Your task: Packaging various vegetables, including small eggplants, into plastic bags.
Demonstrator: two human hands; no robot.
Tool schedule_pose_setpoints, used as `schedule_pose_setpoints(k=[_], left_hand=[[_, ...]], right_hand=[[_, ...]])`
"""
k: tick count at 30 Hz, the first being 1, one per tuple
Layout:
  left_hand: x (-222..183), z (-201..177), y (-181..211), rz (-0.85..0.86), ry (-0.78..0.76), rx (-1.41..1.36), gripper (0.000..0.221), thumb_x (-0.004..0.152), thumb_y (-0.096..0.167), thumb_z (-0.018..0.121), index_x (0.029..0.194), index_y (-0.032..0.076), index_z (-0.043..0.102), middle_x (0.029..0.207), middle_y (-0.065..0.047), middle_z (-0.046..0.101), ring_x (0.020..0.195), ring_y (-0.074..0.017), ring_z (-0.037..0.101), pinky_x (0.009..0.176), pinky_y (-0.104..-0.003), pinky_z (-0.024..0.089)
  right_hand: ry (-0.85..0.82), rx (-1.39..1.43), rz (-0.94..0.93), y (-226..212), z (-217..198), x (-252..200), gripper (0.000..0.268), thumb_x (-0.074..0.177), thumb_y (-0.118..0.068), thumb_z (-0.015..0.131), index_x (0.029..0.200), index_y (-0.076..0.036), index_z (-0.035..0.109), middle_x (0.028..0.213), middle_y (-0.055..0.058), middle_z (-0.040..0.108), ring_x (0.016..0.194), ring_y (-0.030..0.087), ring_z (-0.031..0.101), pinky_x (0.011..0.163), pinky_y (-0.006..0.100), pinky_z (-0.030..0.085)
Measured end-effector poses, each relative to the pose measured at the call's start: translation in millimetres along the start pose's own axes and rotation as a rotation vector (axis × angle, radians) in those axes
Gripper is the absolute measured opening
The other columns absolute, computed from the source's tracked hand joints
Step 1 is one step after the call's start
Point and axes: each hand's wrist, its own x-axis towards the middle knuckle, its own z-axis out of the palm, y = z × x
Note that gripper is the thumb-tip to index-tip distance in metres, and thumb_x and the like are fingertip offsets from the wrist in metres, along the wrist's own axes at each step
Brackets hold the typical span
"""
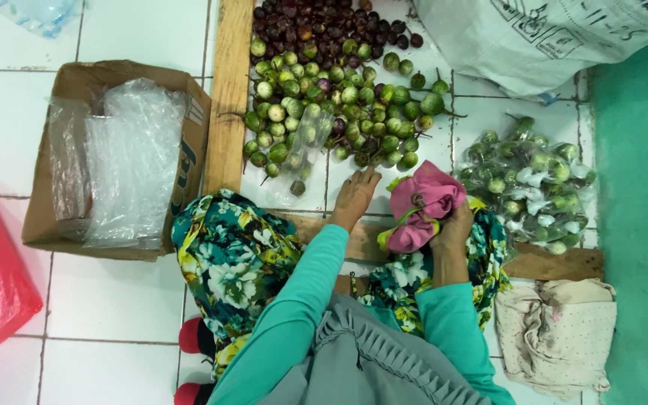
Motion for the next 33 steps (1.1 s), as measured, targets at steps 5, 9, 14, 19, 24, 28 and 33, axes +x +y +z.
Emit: schedule_pose_setpoints(k=[5,9,14,19,24,28,33], left_hand=[[8,52,-9,-0.093,0.250,-0.342,0.043,0.077,-0.007,0.067,0.117,0.005,0.055,0.130,-0.021,0.058,0.114,-0.0402,0.061,0.094,-0.047,0.054],[-5,18,-8,-0.473,0.258,-0.889,0.033,0.089,-0.008,0.057,0.118,0.008,0.056,0.105,-0.016,0.068,0.096,-0.0321,0.069,0.088,-0.044,0.057],[-21,-6,-1,-0.238,0.172,-0.464,0.053,0.082,-0.011,0.058,0.129,0.014,0.059,0.129,-0.015,0.062,0.110,-0.0345,0.064,0.093,-0.045,0.054],[6,-22,32,0.145,0.079,0.006,0.074,0.076,-0.006,0.062,0.143,0.021,0.050,0.152,-0.012,0.048,0.115,-0.0346,0.061,0.082,-0.045,0.055],[43,34,36,0.127,0.095,0.084,0.063,0.089,0.000,0.064,0.147,0.017,0.048,0.148,-0.010,0.048,0.117,-0.0322,0.062,0.091,-0.044,0.056],[55,16,51,0.116,-0.017,0.106,0.053,0.090,0.002,0.064,0.139,0.019,0.052,0.140,-0.008,0.054,0.115,-0.0312,0.062,0.091,-0.042,0.056],[59,47,36,0.099,0.173,-0.054,0.048,0.086,0.001,0.069,0.128,0.020,0.053,0.136,-0.007,0.060,0.111,-0.0314,0.065,0.091,-0.043,0.057]], right_hand=[[0.010,-0.030,-0.077,3,2,4,0.027,0.099,-0.024,0.066,0.117,-0.005,0.070,0.107,0.005,0.074,0.093,0.018,0.072,0.084,0.034,0.060],[0.027,-0.032,-0.118,9,-7,11,0.020,0.099,-0.017,0.065,0.112,-0.003,0.068,0.106,0.007,0.074,0.092,0.019,0.074,0.084,0.034,0.061],[0.003,-0.036,-0.191,28,-6,14,0.017,0.107,-0.018,0.065,0.110,-0.001,0.066,0.106,0.008,0.071,0.096,0.020,0.070,0.087,0.037,0.059],[0.110,0.007,-0.166,3,-6,8,0.034,0.106,-0.031,0.057,0.127,-0.005,0.063,0.120,0.008,0.070,0.105,0.023,0.072,0.091,0.040,0.060],[0.077,0.247,-0.054,-14,-33,10,0.048,0.105,-0.042,0.051,0.135,-0.006,0.061,0.131,0.010,0.069,0.115,0.029,0.070,0.101,0.049,0.058],[0.094,0.302,-0.050,-21,-30,7,0.047,0.106,-0.041,0.052,0.137,-0.007,0.060,0.133,0.009,0.068,0.119,0.028,0.069,0.104,0.047,0.057],[0.090,0.295,-0.026,-20,-23,12,0.046,0.106,-0.039,0.054,0.135,-0.005,0.062,0.130,0.009,0.070,0.116,0.027,0.070,0.102,0.044,0.057]])
